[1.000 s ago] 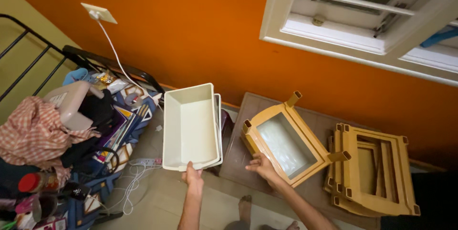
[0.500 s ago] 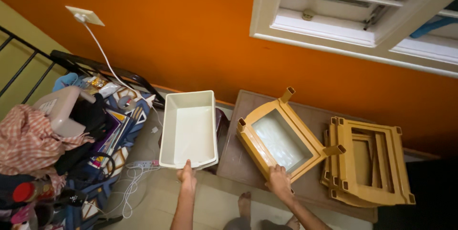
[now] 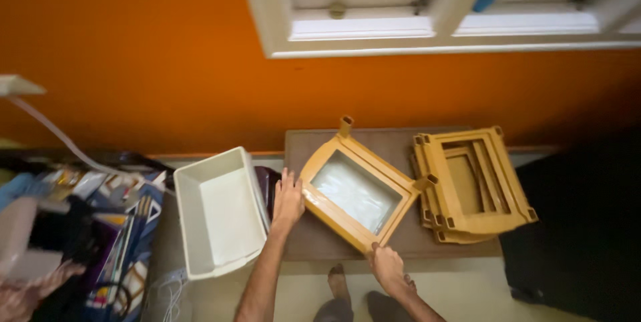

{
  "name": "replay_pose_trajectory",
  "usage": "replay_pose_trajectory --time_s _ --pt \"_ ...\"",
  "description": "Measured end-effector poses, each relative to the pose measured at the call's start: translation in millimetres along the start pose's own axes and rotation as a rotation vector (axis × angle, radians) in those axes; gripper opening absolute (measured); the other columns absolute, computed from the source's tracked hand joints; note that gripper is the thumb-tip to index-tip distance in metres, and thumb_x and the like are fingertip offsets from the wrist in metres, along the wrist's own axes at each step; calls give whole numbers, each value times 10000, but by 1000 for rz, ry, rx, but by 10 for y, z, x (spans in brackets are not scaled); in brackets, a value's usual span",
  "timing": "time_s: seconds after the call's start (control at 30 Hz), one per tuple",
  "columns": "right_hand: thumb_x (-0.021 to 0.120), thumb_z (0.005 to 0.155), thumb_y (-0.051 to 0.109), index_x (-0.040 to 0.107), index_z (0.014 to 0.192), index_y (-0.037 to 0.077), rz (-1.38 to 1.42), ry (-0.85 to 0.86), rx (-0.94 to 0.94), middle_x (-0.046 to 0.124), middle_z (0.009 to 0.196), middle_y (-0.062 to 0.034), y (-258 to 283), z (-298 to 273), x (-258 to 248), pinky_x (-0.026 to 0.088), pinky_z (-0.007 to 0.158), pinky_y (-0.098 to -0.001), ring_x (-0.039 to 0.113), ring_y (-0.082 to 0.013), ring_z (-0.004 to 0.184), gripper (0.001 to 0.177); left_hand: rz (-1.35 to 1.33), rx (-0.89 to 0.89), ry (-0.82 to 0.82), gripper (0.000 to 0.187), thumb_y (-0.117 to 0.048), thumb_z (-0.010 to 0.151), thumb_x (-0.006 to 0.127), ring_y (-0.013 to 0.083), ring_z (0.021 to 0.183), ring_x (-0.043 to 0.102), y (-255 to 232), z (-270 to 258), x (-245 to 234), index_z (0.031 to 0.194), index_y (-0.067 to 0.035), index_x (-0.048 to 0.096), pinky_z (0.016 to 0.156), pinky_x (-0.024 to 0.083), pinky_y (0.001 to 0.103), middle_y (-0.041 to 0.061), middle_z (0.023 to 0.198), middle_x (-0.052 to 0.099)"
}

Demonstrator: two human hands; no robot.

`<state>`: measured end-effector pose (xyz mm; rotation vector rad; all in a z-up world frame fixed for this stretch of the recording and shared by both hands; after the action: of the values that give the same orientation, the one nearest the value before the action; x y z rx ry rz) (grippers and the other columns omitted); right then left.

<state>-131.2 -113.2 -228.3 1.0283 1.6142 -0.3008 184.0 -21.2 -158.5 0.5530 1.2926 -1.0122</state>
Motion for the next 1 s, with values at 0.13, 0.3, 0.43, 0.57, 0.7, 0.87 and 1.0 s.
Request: replay_pose_trajectory --time_s 0.13,0.3,0.43,0.57,0.7,0.87,1.0 --pt "683 887 188 712 1007 126 128 -93 -16 696 1003 -214 -245 -19 -144 596 749 -504 728 -409 842 138 189 118 432 349 -91 819 715 336 1243 566 -11 26 614 1152 -2 665 985 502 423 175 1205 653" --pt "695 889 166 674 1139 137 44 -106 33 628 1073 -217 -720 202 -432 595 769 -488 705 -388 894 253 113 149 446 263 -19 746 743 270 1005 702 13 -294 622 997 -87 706 896 557 376 125 1036 731" --pt "700 784 -34 656 1197 127 -21 -336 -75 609 1168 -224 -912 648 -896 580 834 -489 661 -409 1016 445 4 89 660 282 -32 733 743 305 910 734 -309 -771 584 1011 -61 706 829 601 416 173 953 743" --pt "813 736 23 533 1390 67 362 -626 -112 601 1210 -250 -1023 1127 -1338 533 904 -485 621 -458 1093 713 -366 -28 556 317 -32 727 720 409 948 688 -891 -1045 518 1039 -53 669 840 553 499 216 973 713" --pt "798 750 94 227 1525 103 996 -410 -59 579 1318 -122 -937 1464 -1154 568 872 -400 623 -291 1152 962 -603 -86 606 307 -108 828 717 441 983 666 -1626 -1132 811 1119 -38 650 869 540 511 243 1020 693" --pt "664 946 415 503 1505 160 391 260 337 761 1120 -199 -946 1066 -480 614 820 -430 736 -348 1036 635 -1135 273 491 842 -22 657 713 446 1368 449 -2586 -1064 943 1461 75 481 1109 360 489 313 1463 503" --pt "836 819 592 766 1192 161 -6 327 313 705 1049 -127 -1093 657 -404 564 893 -429 698 -307 1062 574 -742 410 543 673 -119 678 825 442 1354 468 -2772 -1047 1149 1280 98 618 1111 359 503 312 1363 581"
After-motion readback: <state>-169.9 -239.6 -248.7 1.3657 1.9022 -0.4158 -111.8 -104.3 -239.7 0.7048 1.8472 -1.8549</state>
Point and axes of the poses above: each hand's wrist, its own z-axis towards the middle knuckle, its own x-axis out of the palm, y = z × x, the point moved 7 cm from there along z, towards the middle knuckle
